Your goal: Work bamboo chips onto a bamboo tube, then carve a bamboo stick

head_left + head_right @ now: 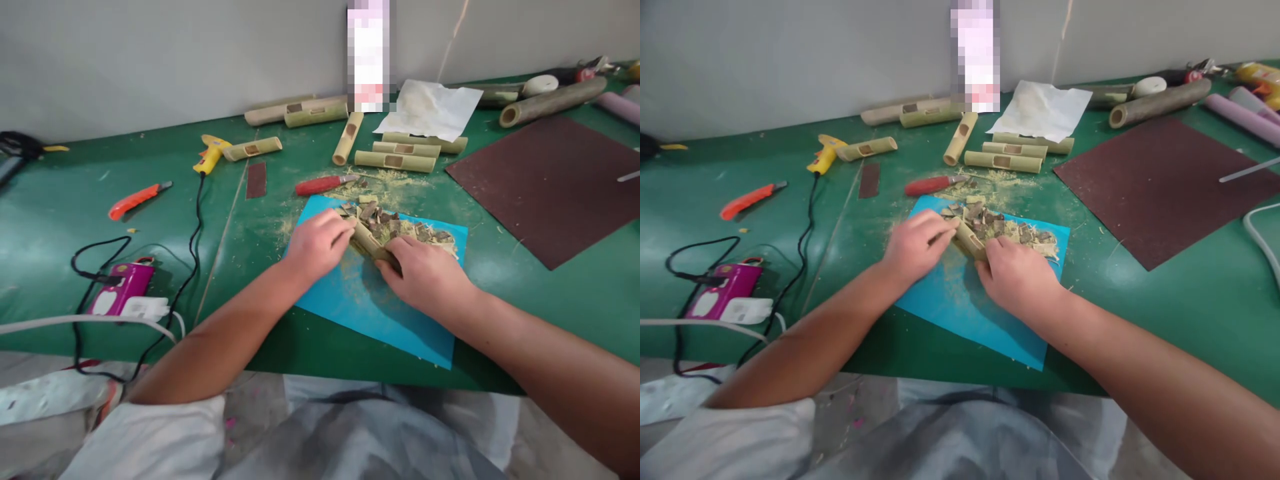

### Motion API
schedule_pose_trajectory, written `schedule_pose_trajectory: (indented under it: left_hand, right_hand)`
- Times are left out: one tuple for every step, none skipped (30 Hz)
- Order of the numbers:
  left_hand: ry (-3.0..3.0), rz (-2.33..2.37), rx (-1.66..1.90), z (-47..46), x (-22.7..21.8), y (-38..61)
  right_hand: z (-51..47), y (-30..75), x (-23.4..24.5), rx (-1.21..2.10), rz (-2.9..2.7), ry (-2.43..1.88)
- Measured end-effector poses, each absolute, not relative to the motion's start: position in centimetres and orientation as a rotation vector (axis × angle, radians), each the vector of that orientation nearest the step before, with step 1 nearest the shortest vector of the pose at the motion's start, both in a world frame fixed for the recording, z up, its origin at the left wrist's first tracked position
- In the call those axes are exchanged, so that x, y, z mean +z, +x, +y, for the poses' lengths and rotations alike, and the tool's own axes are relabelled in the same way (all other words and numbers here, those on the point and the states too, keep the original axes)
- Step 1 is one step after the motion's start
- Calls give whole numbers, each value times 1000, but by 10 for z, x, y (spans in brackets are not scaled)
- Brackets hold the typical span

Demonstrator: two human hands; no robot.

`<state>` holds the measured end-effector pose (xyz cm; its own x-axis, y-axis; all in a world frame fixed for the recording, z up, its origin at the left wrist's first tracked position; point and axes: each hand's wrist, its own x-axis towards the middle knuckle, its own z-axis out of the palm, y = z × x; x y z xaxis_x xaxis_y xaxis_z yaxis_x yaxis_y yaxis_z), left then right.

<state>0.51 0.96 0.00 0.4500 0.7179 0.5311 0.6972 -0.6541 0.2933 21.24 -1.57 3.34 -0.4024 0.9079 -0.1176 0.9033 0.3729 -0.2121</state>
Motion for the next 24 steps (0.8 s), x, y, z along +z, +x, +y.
schedule_pose_trajectory:
  left_hand:
    - [2681,1225,959,10,0,5]
    - [2710,1157,928,11,-1,6]
    - [2720,1106,893,12,-1,6]
    - [2723,1098,920,13,-1,6]
    - [2700,1170,989,14,0,5]
    - [2668,1257,1041,15,0,5]
    - [2652,1310,1075,15,0,5]
    - [2669,1317,1055,15,0,5]
    - [2709,1243,967,14,0,5]
    - [2728,1189,905,14,-1,5]
    - [2727,1154,875,13,-1,5]
    - [2704,1174,916,14,-1,6]
    - [2678,1242,962,15,-1,6]
    - [2663,1284,999,16,-2,6]
    - [2660,1295,1010,17,-1,5]
    - [2666,1267,991,18,-1,5]
    - [2672,1211,958,18,-1,5]
    - [2666,1168,941,19,-1,5]
    - [2650,1160,946,19,-1,5]
    - [2629,1193,973,18,-1,5]
    - [2615,1235,1004,17,-1,5]
    - [2616,1256,1015,16,-1,5]
    - [2627,1243,996,16,-2,6]
    - [2641,1195,954,15,-2,6]
  right_hand:
    - [-15,212,33,387,-2585,-1709]
    - [-15,213,33,394,-2584,-1708]
    - [-15,213,33,400,-2582,-1705]
    - [-15,213,33,402,-2575,-1703]
    - [-15,213,33,406,-2569,-1702]
    - [-14,213,32,409,-2565,-1702]
    - [-14,213,32,412,-2564,-1704]
    - [-14,214,31,412,-2566,-1704]
    - [-15,214,31,415,-2571,-1704]
    - [-15,213,31,419,-2575,-1704]
    - [-15,213,31,421,-2575,-1705]
    - [-15,213,31,420,-2571,-1711]
    - [-15,213,31,419,-2567,-1718]
    - [-15,213,32,418,-2565,-1725]
    - [-15,212,32,416,-2566,-1731]
    - [-14,212,32,412,-2569,-1735]
    - [-14,212,33,412,-2573,-1736]
    - [-14,212,33,415,-2577,-1736]
    - [-14,212,32,418,-2574,-1737]
    - [-14,212,32,421,-2571,-1735]
    - [-14,213,32,423,-2566,-1737]
    - [-14,213,32,421,-2563,-1738]
    - [-14,213,31,420,-2564,-1735]
    - [-14,213,31,419,-2567,-1734]
